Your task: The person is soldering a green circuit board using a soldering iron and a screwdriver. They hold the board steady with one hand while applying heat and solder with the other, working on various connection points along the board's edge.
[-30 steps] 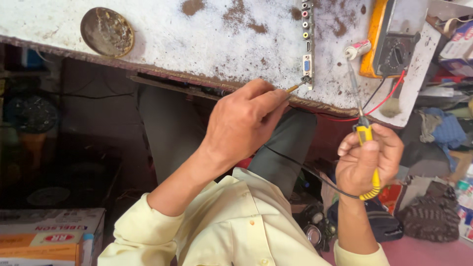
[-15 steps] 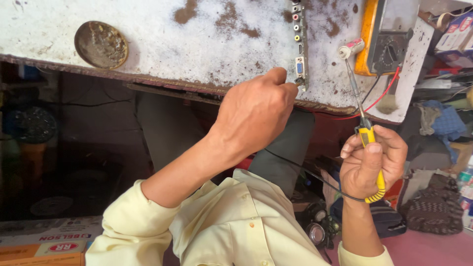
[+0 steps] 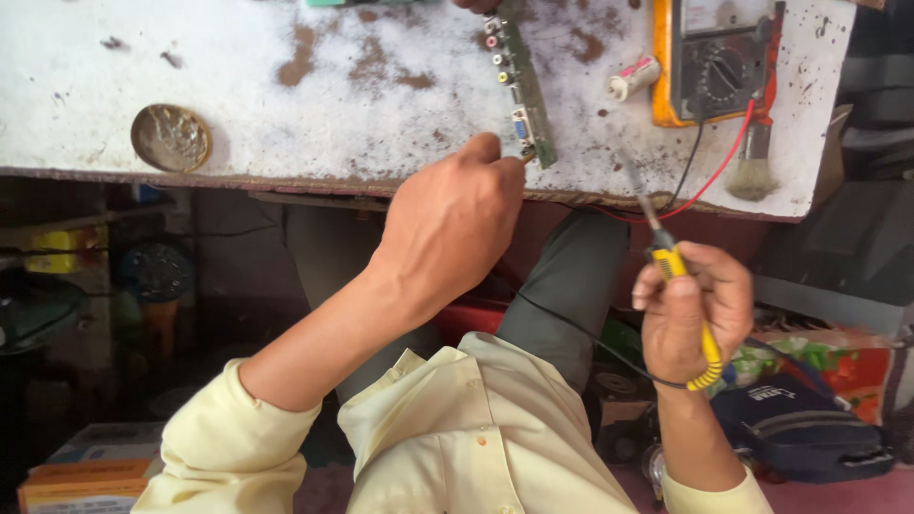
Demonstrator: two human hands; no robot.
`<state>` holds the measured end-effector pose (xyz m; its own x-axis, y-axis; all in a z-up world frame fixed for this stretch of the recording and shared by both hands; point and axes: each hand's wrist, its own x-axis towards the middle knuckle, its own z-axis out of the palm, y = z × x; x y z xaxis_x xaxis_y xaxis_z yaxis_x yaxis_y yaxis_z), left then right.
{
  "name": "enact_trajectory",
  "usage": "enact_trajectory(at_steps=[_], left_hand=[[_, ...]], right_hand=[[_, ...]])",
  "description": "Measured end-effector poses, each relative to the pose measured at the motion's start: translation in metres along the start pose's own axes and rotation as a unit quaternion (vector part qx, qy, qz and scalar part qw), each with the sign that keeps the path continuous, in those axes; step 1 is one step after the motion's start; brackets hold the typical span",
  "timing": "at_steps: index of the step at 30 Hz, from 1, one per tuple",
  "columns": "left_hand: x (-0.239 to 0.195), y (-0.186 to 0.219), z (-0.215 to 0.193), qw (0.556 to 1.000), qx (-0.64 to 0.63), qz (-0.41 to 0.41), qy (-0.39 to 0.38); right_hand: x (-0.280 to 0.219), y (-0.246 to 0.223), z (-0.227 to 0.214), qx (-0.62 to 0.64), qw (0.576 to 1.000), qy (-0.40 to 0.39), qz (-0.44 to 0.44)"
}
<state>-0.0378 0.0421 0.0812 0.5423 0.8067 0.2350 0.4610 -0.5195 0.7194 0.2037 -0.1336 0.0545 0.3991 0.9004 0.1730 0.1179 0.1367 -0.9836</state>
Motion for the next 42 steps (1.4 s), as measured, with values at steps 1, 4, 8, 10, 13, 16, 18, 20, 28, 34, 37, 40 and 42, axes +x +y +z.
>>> enact_trajectory(at_steps=[1, 4, 8, 10, 13, 16, 18, 20, 28, 34, 37, 40, 42], left_hand=[[-0.001, 0.003, 0.001, 1.000, -0.002, -0.006, 0.004], [-0.002, 0.009, 0.005, 0.999, 0.026, -0.020, 0.010], [0.001, 0.016, 0.004, 0.999, 0.029, -0.042, 0.013], [0.004, 0.019, 0.003, 0.998, 0.037, -0.045, 0.010], [0.008, 0.023, 0.001, 0.997, 0.046, -0.057, -0.002], [0.010, 0.026, -0.001, 0.997, 0.052, -0.060, -0.001], [0.012, 0.027, -0.002, 0.997, 0.049, -0.058, -0.004], [0.013, 0.027, -0.004, 0.997, 0.046, -0.061, -0.007], [0.016, 0.026, -0.010, 0.996, 0.024, -0.080, -0.010], [0.017, 0.023, -0.010, 0.996, 0.011, -0.089, -0.012], [0.018, 0.023, -0.010, 0.997, 0.010, -0.078, -0.013], [0.020, 0.023, -0.010, 0.997, 0.005, -0.080, -0.010], [0.020, 0.023, -0.010, 0.996, 0.001, -0.093, -0.013]], right_hand=[[-0.002, 0.001, -0.001, -0.009, 1.000, -0.006, 0.006], [-0.007, 0.004, -0.001, -0.042, 0.999, -0.029, 0.015], [0.000, 0.005, -0.005, -0.051, 0.996, -0.056, 0.036], [0.007, 0.008, -0.006, -0.020, 0.996, -0.061, 0.058], [0.017, 0.013, -0.008, 0.036, 0.994, -0.066, 0.081], [0.024, 0.018, -0.011, 0.077, 0.991, -0.067, 0.092], [0.026, 0.018, -0.014, 0.079, 0.990, -0.068, 0.097], [0.032, 0.019, -0.018, 0.076, 0.988, -0.085, 0.101], [0.096, 0.007, -0.038, 0.034, 0.976, -0.173, 0.126], [0.114, 0.001, -0.041, -0.019, 0.971, -0.220, 0.095], [0.114, 0.003, -0.041, -0.017, 0.971, -0.210, 0.117], [0.111, 0.004, -0.039, -0.005, 0.971, -0.206, 0.124], [0.109, 0.004, -0.039, -0.005, 0.971, -0.210, 0.111]])
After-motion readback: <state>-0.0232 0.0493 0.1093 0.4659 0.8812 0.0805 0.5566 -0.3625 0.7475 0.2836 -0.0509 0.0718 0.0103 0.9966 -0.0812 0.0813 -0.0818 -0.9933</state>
